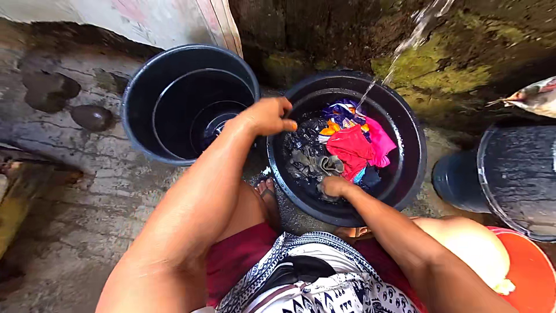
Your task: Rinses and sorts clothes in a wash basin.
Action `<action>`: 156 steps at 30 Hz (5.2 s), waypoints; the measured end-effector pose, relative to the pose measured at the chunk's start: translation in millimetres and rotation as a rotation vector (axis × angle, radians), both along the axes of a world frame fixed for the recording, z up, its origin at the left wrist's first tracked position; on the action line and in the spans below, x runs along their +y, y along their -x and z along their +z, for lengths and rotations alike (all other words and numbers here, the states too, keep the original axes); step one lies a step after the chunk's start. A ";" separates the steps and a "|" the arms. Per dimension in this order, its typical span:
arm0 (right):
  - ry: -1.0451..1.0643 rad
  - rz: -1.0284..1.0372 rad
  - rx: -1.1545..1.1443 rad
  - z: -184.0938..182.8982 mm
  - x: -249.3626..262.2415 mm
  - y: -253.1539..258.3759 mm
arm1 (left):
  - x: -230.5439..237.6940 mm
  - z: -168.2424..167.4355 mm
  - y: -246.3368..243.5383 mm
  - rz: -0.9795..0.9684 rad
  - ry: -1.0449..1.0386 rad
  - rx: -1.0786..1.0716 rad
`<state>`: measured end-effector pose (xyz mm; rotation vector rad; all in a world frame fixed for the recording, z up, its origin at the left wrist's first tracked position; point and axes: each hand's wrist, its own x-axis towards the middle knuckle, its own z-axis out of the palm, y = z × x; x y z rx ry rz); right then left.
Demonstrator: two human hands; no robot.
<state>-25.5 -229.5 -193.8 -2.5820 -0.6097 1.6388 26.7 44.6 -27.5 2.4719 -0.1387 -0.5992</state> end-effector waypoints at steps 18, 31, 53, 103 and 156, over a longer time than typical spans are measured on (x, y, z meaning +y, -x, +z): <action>-1.308 -1.317 -1.147 213.9 -84.9 -18.9 | -87.8 7.6 3.5 0.100 0.675 -0.210; -1.816 -1.890 0.455 103.6 18.9 -0.7 | -103.6 21.2 30.2 0.133 0.733 -0.215; -1.529 -0.674 -0.154 170.3 -11.7 -63.6 | -99.2 16.1 4.9 0.808 1.067 0.092; -1.321 -1.291 -0.244 114.6 -0.6 20.7 | -94.1 0.7 38.6 0.286 0.782 0.518; 0.012 0.137 0.170 -74.2 -10.0 16.4 | -43.2 -2.3 18.2 -0.392 -0.103 0.048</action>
